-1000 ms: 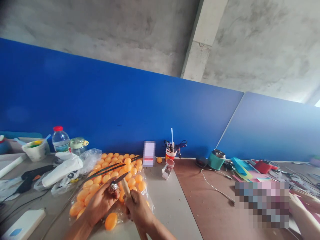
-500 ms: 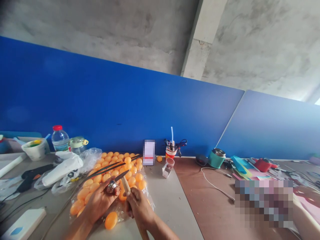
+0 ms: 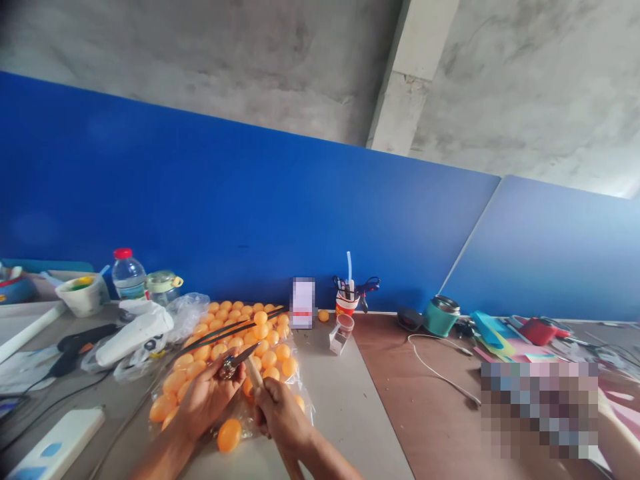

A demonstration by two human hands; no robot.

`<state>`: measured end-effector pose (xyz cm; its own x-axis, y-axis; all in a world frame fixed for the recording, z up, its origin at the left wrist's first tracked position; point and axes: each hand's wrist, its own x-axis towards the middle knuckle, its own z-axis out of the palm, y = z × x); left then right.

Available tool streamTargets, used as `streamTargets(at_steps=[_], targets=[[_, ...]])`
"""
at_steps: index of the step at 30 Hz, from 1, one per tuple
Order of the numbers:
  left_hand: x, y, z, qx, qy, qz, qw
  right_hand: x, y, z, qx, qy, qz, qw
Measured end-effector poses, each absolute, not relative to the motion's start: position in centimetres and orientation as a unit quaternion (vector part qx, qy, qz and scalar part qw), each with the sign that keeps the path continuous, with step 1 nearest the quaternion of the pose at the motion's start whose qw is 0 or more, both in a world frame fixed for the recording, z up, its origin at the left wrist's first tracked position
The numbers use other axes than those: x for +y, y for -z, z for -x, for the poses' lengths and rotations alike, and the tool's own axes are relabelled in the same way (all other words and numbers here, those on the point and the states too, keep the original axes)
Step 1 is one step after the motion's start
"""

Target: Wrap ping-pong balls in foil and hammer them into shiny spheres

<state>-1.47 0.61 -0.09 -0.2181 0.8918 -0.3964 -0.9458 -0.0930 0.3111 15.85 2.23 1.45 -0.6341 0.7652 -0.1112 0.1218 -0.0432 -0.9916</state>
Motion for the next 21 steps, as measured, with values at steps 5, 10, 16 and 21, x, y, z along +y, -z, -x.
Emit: streamTargets(at_steps=[5,10,16,21], targets=[[0.2,0.0,1.0,0.259,-0.736,-0.035,0.625,2.1,-1.6,-16.2,-0.649,-0.626,0.328,0.281],[0.3,0.5,0.7,0.299,-0.731,-0.066,0.610,1.8,-2.2,-16.2,-0.662,-0.635,0.328,0.225],[0.3,0.6,0.7,0.296,-0.735,-0.076,0.605,1.8,-2.2,-16.4,-0.662,-0.621,0.326,0.264],[0.2,0.9,0.6,0.302,-0.721,-0.066,0.620,2.0,-1.8,-16.2,-0.678,-0.610,0.352,0.210]])
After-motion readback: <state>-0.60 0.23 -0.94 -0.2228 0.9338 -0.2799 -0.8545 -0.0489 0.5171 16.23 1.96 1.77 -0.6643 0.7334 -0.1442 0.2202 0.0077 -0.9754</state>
